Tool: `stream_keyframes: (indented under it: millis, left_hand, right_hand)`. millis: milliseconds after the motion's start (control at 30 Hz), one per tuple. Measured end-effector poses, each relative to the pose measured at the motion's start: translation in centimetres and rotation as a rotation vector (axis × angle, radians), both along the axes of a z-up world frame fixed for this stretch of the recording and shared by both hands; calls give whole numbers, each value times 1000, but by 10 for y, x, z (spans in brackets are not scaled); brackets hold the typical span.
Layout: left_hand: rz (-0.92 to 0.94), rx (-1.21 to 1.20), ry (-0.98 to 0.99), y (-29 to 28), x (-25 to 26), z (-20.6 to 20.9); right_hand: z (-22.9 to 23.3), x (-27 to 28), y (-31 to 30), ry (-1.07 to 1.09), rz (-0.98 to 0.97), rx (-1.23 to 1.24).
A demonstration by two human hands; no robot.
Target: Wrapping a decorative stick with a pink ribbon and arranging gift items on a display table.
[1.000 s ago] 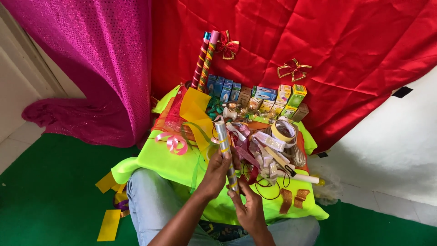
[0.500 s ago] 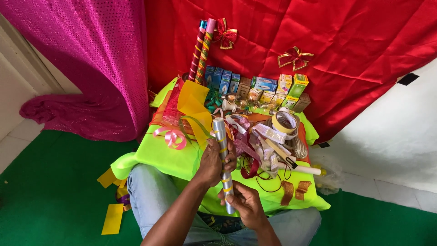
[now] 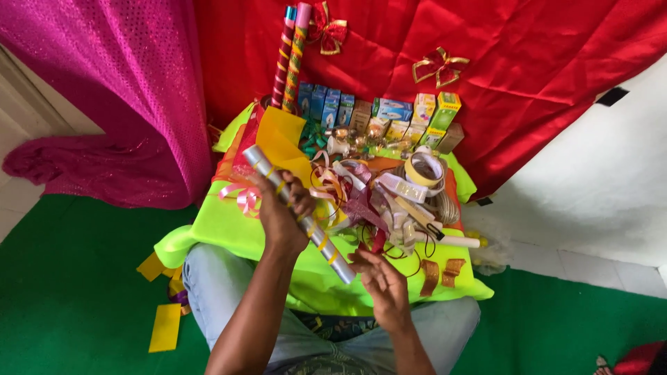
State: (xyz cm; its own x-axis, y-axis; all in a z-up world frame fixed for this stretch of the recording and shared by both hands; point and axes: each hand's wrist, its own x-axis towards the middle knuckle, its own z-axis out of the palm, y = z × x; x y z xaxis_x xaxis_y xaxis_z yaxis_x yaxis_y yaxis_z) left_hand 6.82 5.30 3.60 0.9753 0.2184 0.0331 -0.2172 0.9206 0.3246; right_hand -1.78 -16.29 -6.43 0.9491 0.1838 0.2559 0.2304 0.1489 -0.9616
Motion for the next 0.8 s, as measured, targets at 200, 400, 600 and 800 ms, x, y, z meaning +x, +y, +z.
stream_keyframes:
  millis: [200, 400, 600, 800]
  left_hand:
    - [-103, -173, -424, 14, -4, -6]
    - [-248, -285, -684, 15, -3, -9]
    - [-247, -253, -666, 11, -5, -10]
    - [-30, -5, -306, -3, -9, -11]
  right_hand:
    - [21, -14, 18, -336, -177, -132]
    - [37, -25, 30, -462, -205, -253]
    - [31, -26, 31, -510, -224, -211]
    - [35, -15, 33, -570, -301, -407]
